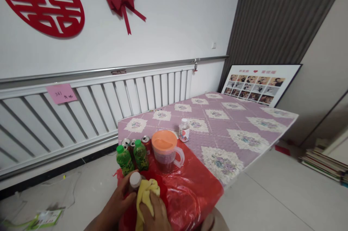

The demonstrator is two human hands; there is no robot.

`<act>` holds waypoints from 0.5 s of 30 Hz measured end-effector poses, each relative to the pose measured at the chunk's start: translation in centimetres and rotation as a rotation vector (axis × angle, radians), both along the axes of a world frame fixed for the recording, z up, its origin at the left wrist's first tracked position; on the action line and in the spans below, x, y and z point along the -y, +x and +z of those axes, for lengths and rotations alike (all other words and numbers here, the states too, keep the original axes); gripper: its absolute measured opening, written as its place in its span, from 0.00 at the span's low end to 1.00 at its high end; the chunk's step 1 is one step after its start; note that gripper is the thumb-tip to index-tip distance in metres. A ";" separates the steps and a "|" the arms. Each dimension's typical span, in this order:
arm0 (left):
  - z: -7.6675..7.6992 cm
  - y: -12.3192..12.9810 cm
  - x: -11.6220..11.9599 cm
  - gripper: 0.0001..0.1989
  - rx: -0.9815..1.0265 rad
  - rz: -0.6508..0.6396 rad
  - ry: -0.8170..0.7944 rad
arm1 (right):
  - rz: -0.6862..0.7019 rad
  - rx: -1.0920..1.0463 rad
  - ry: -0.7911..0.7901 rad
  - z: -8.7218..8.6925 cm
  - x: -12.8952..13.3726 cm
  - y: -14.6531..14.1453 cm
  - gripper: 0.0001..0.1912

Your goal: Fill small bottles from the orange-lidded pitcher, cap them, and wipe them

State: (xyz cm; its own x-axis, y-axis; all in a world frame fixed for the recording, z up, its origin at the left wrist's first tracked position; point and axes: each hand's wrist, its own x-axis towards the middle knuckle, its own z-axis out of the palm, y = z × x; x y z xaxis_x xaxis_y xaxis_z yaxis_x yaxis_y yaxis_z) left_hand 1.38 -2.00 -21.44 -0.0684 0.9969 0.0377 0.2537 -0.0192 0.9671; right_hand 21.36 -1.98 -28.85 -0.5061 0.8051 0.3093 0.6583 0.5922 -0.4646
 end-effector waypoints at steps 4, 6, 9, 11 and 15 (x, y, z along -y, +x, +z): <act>-1.3 -1.1 0.2 0.38 0.031 -0.109 0.001 | 0.023 0.023 -0.070 1.5 0.1 0.0 0.35; -1.4 -1.0 0.3 0.36 0.038 -0.078 0.003 | 0.032 0.032 -0.105 2.6 0.0 0.0 0.36; -1.0 -0.3 0.4 0.33 0.008 0.030 0.005 | 0.041 0.018 -0.120 3.4 -0.3 0.1 0.38; -0.6 0.3 0.5 0.31 -0.021 0.092 0.023 | 0.046 0.006 -0.108 3.1 -0.3 -0.1 0.37; 0.5 1.4 0.7 0.23 -0.048 0.193 0.050 | 0.062 -0.077 -0.027 1.4 0.6 -1.3 0.29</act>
State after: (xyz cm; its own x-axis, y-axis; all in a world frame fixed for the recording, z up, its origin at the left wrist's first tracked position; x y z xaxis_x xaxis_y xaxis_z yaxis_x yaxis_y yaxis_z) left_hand 2.76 -2.72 -20.98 -0.2546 0.9624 0.0943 0.3031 -0.0132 0.9529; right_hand 20.03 -2.56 -27.42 -0.5305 0.7818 0.3278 0.5828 0.6171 -0.5287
